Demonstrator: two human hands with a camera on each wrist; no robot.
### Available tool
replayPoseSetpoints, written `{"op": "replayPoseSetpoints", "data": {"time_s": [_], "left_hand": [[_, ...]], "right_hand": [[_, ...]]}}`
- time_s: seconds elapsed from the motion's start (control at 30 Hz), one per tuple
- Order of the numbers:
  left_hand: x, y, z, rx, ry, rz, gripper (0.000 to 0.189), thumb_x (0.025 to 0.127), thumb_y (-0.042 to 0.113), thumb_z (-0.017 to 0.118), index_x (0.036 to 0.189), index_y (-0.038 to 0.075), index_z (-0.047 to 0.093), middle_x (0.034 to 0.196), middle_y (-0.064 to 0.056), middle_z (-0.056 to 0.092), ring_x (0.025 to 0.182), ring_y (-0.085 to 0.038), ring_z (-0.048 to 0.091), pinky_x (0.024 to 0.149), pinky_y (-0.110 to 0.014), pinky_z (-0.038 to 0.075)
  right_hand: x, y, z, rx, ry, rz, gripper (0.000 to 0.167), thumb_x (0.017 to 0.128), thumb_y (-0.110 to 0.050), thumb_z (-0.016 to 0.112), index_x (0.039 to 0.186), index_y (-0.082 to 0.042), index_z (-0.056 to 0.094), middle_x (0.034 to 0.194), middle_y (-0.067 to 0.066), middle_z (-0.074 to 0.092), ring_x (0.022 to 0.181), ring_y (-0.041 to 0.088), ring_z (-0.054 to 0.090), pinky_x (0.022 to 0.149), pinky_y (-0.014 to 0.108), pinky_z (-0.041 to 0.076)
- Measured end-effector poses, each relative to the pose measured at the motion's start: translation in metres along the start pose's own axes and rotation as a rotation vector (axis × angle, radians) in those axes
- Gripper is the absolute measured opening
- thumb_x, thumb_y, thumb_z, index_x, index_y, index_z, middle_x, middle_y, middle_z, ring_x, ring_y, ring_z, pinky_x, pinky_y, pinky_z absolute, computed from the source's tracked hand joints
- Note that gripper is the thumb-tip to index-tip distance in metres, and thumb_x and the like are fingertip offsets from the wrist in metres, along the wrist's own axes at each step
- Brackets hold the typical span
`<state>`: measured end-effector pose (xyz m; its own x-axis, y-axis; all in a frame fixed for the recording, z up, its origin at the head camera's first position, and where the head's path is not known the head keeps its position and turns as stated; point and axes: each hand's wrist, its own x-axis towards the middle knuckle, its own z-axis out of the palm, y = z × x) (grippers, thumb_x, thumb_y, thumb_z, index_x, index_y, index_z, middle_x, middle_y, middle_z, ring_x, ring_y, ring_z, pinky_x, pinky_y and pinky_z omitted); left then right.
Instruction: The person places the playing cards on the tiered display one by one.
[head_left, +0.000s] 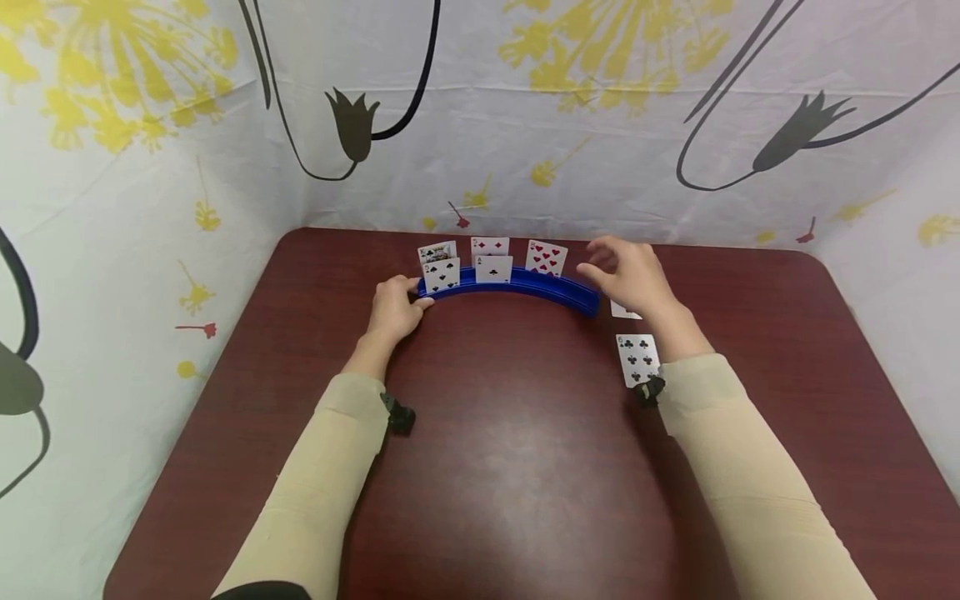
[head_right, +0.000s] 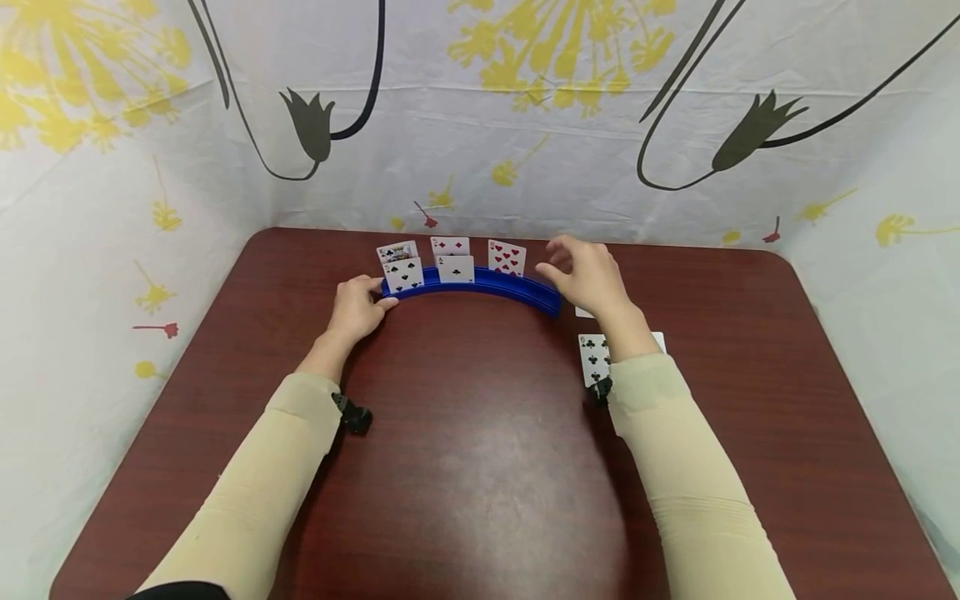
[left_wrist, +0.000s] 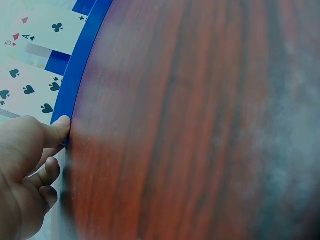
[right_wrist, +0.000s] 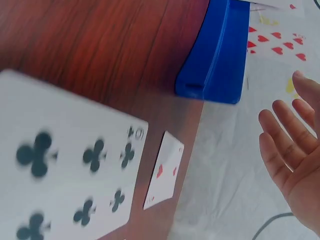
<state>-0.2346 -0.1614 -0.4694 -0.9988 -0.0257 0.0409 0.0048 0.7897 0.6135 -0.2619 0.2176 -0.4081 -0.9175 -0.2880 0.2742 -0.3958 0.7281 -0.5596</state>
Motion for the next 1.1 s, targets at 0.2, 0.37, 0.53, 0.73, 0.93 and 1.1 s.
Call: {"op": "replayPoseSetpoints", "data": {"time_s": [0.2,0.37,0.53,0.73,0.93,1.1], "left_hand": [[0.001,0.000,0.001,-0.003,-0.003,-0.005,0.050,0.096,0.022,0.073,0.140,0.001,0.060,0.129,-0.020,0.063,0.124,-0.036,0.057,0.107,-0.046,0.046],[0.000,0.000,0.001,-0.003,0.001,0.003,0.049,0.096,0.022,0.074,0.139,0.001,0.061,0.129,-0.020,0.064,0.123,-0.036,0.058,0.107,-0.046,0.046],[0.000,0.000,0.001,-0.001,0.005,0.006,0.049,0.096,0.021,0.074,0.138,0.001,0.062,0.129,-0.020,0.064,0.123,-0.036,0.058,0.107,-0.046,0.046],[0.001,-0.001,0.001,-0.002,0.012,0.014,0.048,0.095,0.021,0.074,0.137,0.001,0.063,0.127,-0.020,0.065,0.120,-0.035,0.060,0.105,-0.046,0.047],[0.001,-0.001,0.002,-0.006,0.014,0.014,0.048,0.095,0.021,0.074,0.137,0.001,0.063,0.126,-0.019,0.065,0.120,-0.035,0.060,0.105,-0.046,0.047],[0.001,-0.001,0.002,-0.005,0.017,0.015,0.048,0.095,0.021,0.074,0.136,0.001,0.063,0.126,-0.019,0.065,0.120,-0.035,0.060,0.106,-0.047,0.046]], "right_hand": [[-0.008,0.005,-0.011,-0.008,0.003,0.021,0.034,0.094,-0.024,0.075,0.119,-0.001,0.067,0.100,0.018,0.074,0.090,0.035,0.072,0.081,0.051,0.053],[-0.016,0.010,-0.018,-0.021,-0.006,0.051,0.034,0.095,-0.026,0.074,0.118,-0.002,0.067,0.102,0.018,0.074,0.091,0.034,0.072,0.081,0.050,0.053],[-0.023,0.018,-0.024,-0.042,-0.009,0.066,0.034,0.096,-0.027,0.073,0.118,-0.002,0.067,0.101,0.018,0.074,0.089,0.034,0.072,0.080,0.051,0.053],[-0.030,0.030,-0.029,-0.079,-0.013,0.075,0.035,0.095,-0.028,0.073,0.118,-0.001,0.067,0.101,0.018,0.074,0.087,0.034,0.072,0.076,0.051,0.054],[-0.037,0.035,-0.034,-0.077,-0.018,0.078,0.033,0.096,-0.025,0.073,0.116,0.000,0.067,0.101,0.021,0.073,0.089,0.037,0.072,0.080,0.054,0.054],[-0.043,0.038,-0.038,-0.069,-0.026,0.095,0.033,0.096,-0.025,0.072,0.116,0.001,0.067,0.101,0.021,0.073,0.089,0.038,0.071,0.080,0.054,0.054]]}}
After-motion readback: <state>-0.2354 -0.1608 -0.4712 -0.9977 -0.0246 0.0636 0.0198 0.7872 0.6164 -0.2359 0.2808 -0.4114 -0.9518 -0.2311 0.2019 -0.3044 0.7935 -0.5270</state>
